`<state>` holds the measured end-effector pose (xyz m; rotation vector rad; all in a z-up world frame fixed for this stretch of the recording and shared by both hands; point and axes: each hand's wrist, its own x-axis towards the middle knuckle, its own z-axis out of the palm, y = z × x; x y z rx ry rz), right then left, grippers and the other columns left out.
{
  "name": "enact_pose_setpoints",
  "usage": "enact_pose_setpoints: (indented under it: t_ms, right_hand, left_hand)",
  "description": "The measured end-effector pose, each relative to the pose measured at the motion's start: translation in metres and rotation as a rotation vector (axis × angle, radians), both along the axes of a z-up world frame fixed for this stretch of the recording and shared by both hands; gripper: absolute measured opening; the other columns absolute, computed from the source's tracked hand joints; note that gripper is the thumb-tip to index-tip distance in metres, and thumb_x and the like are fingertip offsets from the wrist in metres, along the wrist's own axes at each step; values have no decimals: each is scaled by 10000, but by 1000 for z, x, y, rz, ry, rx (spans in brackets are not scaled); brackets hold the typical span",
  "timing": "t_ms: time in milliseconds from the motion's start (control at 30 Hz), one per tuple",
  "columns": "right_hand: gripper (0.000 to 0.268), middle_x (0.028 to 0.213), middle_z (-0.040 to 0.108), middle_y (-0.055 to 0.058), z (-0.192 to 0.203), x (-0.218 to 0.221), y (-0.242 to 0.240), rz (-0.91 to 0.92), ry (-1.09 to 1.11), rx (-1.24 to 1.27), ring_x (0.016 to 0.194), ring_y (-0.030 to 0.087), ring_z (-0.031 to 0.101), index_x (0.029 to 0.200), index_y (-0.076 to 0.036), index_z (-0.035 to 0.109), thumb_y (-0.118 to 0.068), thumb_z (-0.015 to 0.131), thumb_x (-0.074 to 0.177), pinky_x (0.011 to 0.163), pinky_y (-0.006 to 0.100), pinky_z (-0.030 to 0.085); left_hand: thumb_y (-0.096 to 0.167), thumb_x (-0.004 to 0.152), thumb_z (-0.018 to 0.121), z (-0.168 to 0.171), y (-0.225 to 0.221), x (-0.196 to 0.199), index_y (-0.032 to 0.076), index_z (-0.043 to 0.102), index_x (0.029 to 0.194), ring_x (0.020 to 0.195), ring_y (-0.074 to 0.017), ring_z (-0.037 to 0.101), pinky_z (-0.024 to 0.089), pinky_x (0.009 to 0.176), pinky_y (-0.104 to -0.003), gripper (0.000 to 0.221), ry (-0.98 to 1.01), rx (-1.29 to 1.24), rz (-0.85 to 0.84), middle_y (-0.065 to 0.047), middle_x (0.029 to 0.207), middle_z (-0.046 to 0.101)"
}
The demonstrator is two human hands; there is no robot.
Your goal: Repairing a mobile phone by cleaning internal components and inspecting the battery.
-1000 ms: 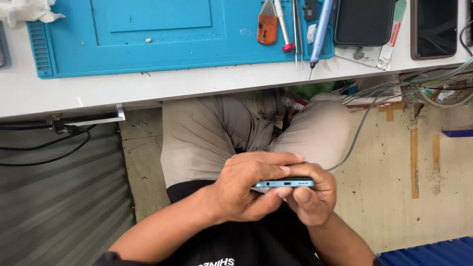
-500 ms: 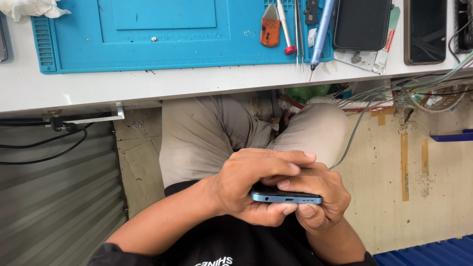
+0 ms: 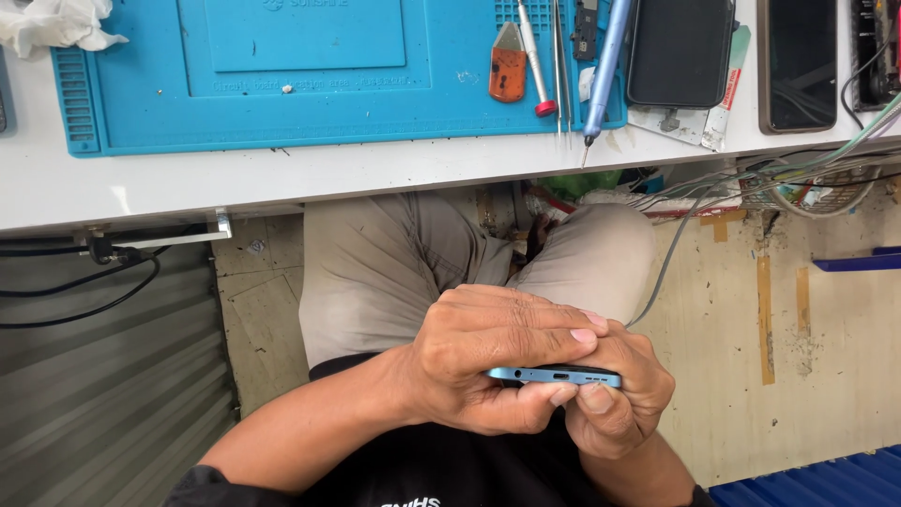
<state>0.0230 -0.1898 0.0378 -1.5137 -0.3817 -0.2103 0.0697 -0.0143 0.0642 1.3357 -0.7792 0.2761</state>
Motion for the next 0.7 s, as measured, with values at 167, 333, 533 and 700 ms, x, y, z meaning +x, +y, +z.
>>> enact_pose_setpoints:
  t_ms: [167,333,533,700]
  right_hand:
    - [284,674,639,26,7,7,0,59,-25,24,592,97,501,894,-11,664,-266,544,926,635,235,472]
    - [395,673,594,48,7,15,-5,176,-37,10,566,90,426,906,31,647,-300,456,1003,586,242,400]
    - [423,818,720,156,6,10,0,196,141,-20,619,140,591,1059,119,656,-231,425,1001,613,231,524]
    - [406,884,680,115,-28,-15,15,236,329,25,734,140,562,1095,79,652,-222,385,1036,716,252,467]
  left_hand:
    - [39,851,726,-2,-1,2,-52,670,1123,1024,-341,802,701,898,-409,292,-24,-23,9,-227,1086,754]
    - [72,883,694,-9,0,4,-50,655,1129,1031,-348,792,688,900,-399,278,15,-72,-45,-275,1149,725]
    - [22,826,699,16,12,-12,-85,656,1128,974,-274,770,638,854,-327,324,494,65,-48,-225,1144,746]
    - [14,856,696,-31,7,-49,-79,710,1146,694,-116,640,543,615,-205,305,767,5,27,-120,879,756]
